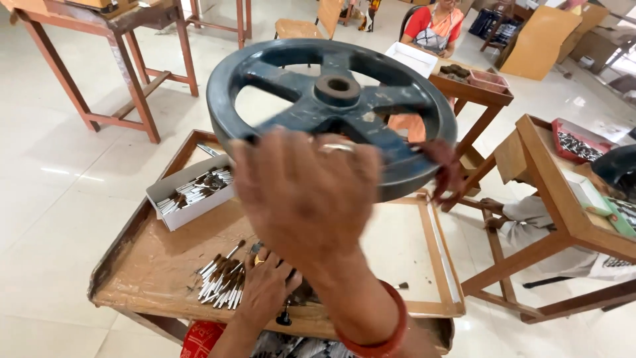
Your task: Using a manual hand-press machine to assemble or crimp small metal components.
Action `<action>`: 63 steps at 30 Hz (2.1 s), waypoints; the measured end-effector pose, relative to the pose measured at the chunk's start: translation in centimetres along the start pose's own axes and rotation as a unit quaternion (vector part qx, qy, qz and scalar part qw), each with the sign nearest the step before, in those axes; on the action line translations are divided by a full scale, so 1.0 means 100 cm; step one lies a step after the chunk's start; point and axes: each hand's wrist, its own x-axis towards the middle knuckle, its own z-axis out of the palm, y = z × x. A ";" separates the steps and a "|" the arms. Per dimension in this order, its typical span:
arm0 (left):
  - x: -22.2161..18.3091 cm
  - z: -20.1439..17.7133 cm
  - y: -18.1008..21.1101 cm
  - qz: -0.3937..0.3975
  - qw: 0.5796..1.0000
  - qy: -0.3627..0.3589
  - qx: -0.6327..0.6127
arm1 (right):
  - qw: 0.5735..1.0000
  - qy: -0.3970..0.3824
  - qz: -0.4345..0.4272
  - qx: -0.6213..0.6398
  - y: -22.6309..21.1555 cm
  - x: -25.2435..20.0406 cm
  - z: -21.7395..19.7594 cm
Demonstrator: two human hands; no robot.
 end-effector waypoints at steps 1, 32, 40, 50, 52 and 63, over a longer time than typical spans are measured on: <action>0.002 -0.003 0.004 0.004 1.000 -0.002 0.003 | 1.000 0.002 0.004 -0.002 0.007 -0.009 0.005; -0.045 -0.034 -0.134 -0.213 0.972 -0.001 0.103 | 0.865 0.145 0.132 0.462 0.136 -0.073 0.041; -0.004 0.012 -0.008 -0.117 0.985 0.042 -0.117 | 0.811 0.154 0.170 0.539 0.149 -0.074 0.045; 0.006 -0.003 -0.007 -0.051 0.999 -0.011 -0.010 | 0.826 0.124 0.177 0.522 0.146 -0.068 0.041; 0.005 -0.011 -0.007 -0.008 0.999 -0.020 0.039 | 0.823 0.131 0.172 0.525 0.145 -0.070 0.043; -0.001 -0.005 -0.003 -0.050 0.991 -0.118 0.038 | 0.994 0.023 0.084 0.065 0.039 -0.036 0.015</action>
